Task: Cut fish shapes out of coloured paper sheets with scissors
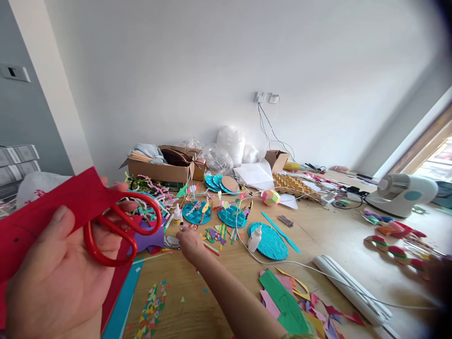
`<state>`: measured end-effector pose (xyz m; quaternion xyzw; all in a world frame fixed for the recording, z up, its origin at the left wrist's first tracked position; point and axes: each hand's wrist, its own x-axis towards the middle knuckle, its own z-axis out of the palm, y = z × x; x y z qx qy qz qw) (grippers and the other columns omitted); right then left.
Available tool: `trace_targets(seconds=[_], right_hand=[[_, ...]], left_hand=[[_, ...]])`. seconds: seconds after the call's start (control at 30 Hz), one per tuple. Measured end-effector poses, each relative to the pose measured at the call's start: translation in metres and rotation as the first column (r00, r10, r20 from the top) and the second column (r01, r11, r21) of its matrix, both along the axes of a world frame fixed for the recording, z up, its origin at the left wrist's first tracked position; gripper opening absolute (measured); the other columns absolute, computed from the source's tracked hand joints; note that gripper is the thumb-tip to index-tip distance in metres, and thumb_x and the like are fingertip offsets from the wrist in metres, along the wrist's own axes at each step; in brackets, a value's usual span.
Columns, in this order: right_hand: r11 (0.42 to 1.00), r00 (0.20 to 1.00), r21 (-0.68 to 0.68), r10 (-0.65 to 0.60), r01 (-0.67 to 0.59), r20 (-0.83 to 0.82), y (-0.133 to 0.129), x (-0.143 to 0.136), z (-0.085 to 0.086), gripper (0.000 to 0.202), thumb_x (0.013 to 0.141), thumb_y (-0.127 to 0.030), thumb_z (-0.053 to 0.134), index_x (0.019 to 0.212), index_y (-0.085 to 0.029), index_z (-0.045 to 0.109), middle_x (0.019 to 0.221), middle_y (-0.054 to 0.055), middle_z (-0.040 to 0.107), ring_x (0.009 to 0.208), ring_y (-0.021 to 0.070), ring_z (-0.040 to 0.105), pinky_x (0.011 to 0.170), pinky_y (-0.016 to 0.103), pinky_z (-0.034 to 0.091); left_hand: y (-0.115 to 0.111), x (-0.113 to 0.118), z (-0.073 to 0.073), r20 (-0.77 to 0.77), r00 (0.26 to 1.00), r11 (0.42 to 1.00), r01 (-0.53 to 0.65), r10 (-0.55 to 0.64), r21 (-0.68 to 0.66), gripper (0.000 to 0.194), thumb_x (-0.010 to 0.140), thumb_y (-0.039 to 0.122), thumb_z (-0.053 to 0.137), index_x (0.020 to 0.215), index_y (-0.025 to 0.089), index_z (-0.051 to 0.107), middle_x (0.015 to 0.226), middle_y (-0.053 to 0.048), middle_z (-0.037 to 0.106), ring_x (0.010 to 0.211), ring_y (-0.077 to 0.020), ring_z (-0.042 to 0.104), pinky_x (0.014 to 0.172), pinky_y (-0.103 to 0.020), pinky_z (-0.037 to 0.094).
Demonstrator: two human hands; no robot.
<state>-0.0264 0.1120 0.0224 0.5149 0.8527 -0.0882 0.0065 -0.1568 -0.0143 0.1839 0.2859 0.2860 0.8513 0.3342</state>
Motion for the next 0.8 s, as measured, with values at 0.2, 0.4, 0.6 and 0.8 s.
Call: trace_targets(seconds=[0.2, 0.4, 0.6, 0.8], right_hand=[[0.997, 0.995, 0.009, 0.079, -0.079, -0.053, -0.016, -0.002, -0.013, 0.027, 0.092, -0.03, 0.056, 0.116, -0.017, 0.057, 0.117, 0.008, 0.059, 0.098, 0.0214, 0.061, 0.082, 0.041, 0.052], [0.998, 0.997, -0.016, 0.051, -0.052, -0.065, -0.021, -0.015, -0.012, 0.028, 0.092, -0.03, 0.056, 0.117, -0.017, 0.057, 0.119, 0.008, 0.059, 0.1, 0.0218, 0.061, 0.083, 0.042, 0.052], [0.996, 1.0, -0.085, 0.008, -0.011, -0.03, -0.026, -0.02, -0.007, 0.028, 0.093, -0.03, 0.056, 0.117, -0.017, 0.057, 0.117, 0.008, 0.059, 0.097, 0.0211, 0.061, 0.082, 0.041, 0.053], [0.993, 1.0, -0.116, 0.018, -0.02, -0.021, -0.027, -0.017, -0.004, 0.028, 0.092, -0.03, 0.056, 0.117, -0.017, 0.057, 0.118, 0.008, 0.059, 0.099, 0.0216, 0.061, 0.083, 0.041, 0.052]], left_hand=[[-0.001, 0.002, 0.002, 0.0, 1.0, 1.0, -0.005, 0.005, 0.012, 0.028, 0.082, 0.034, 0.053, 0.098, 0.02, 0.073, 0.094, -0.002, 0.073, 0.095, -0.0187, 0.065, 0.067, -0.022, 0.061], [-0.006, 0.008, 0.005, -0.005, 1.0, 1.0, 0.011, -0.011, 0.0, 0.028, 0.082, 0.034, 0.054, 0.098, 0.02, 0.072, 0.096, -0.002, 0.073, 0.096, -0.0199, 0.065, 0.069, -0.022, 0.061], [-0.007, 0.008, 0.006, -0.006, 1.0, 1.0, 0.018, -0.018, -0.004, 0.029, 0.082, 0.034, 0.054, 0.1, 0.021, 0.072, 0.095, -0.003, 0.073, 0.094, -0.0192, 0.066, 0.068, -0.022, 0.061], [-0.006, 0.006, 0.004, 0.026, 1.0, 1.0, 0.01, -0.01, 0.015, 0.028, 0.081, 0.032, 0.056, 0.1, 0.019, 0.072, 0.098, -0.002, 0.071, 0.097, -0.0205, 0.064, 0.072, -0.026, 0.061]])
